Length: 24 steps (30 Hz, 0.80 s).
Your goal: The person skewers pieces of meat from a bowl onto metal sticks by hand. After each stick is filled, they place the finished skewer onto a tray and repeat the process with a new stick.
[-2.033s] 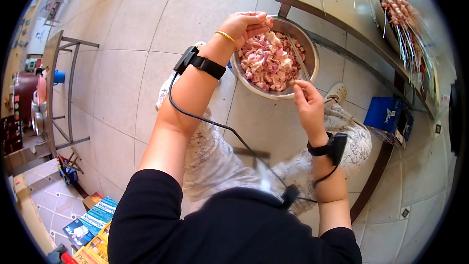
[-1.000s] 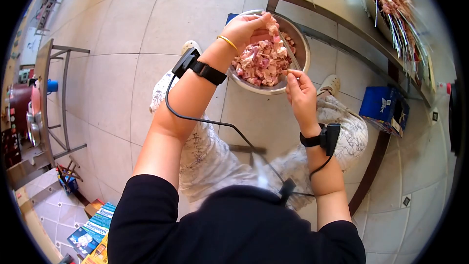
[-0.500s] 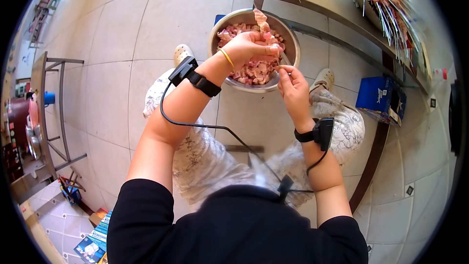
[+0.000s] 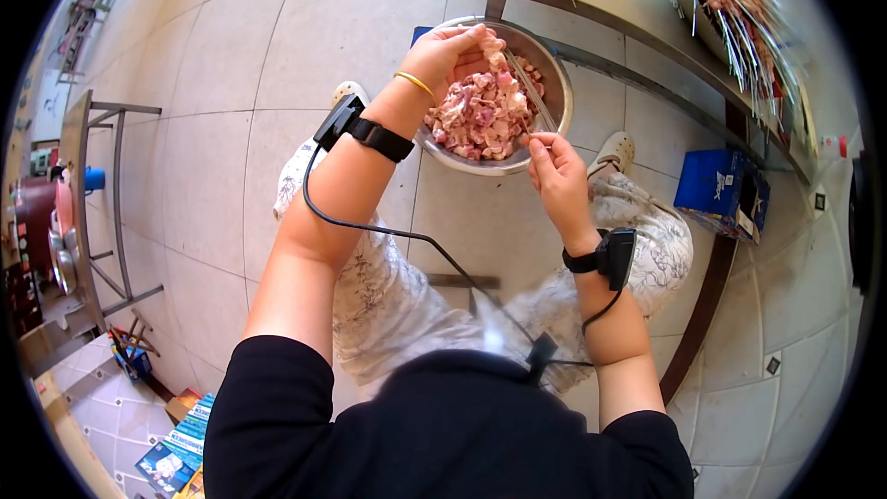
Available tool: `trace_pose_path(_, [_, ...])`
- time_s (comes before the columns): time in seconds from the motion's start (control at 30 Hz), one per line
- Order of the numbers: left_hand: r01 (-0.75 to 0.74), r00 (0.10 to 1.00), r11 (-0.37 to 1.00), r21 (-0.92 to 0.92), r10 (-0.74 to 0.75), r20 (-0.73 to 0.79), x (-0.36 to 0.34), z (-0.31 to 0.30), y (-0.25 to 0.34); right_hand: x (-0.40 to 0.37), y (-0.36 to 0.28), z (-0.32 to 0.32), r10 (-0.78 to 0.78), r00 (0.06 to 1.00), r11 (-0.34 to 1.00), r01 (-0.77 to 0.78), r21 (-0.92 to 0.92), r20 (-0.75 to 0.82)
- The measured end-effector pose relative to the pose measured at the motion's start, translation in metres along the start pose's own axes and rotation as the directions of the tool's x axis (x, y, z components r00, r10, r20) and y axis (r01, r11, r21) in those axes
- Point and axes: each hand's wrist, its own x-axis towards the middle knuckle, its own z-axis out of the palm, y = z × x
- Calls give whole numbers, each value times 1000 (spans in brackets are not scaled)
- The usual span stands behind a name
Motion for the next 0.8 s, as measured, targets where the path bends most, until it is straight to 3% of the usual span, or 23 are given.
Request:
trace_pose_path(0.2, [-1,1000,999,50,2,-26,2,1,-3,2,7,-5,-55,998,990,50,-135,-31])
trace_pose_path(0.3, [-15,999,998,59,17,-32,6,-2,-6,10,-5,-20,-294,956,827,244,-506,-20])
trace_pose_path(0.47, [-85,981,980,180,115,-159,14,-16,-3,29,-9,-55,-350,935,544,152,-825,-58])
trace_pose_path(0.6, [-61,987,979,196,89,-136,2,-15,9,39,7,-68,-273,960,366,52,-929,-54])
trace_pose_path(0.7, [-59,989,963,264,93,-118,1,-19,11,40,9,-62,-286,955,315,10,-949,-84])
trace_pose_path(0.8, [-106,981,923,370,158,-115,-1,-18,12,42,10,-50,-409,912,314,119,-942,-21])
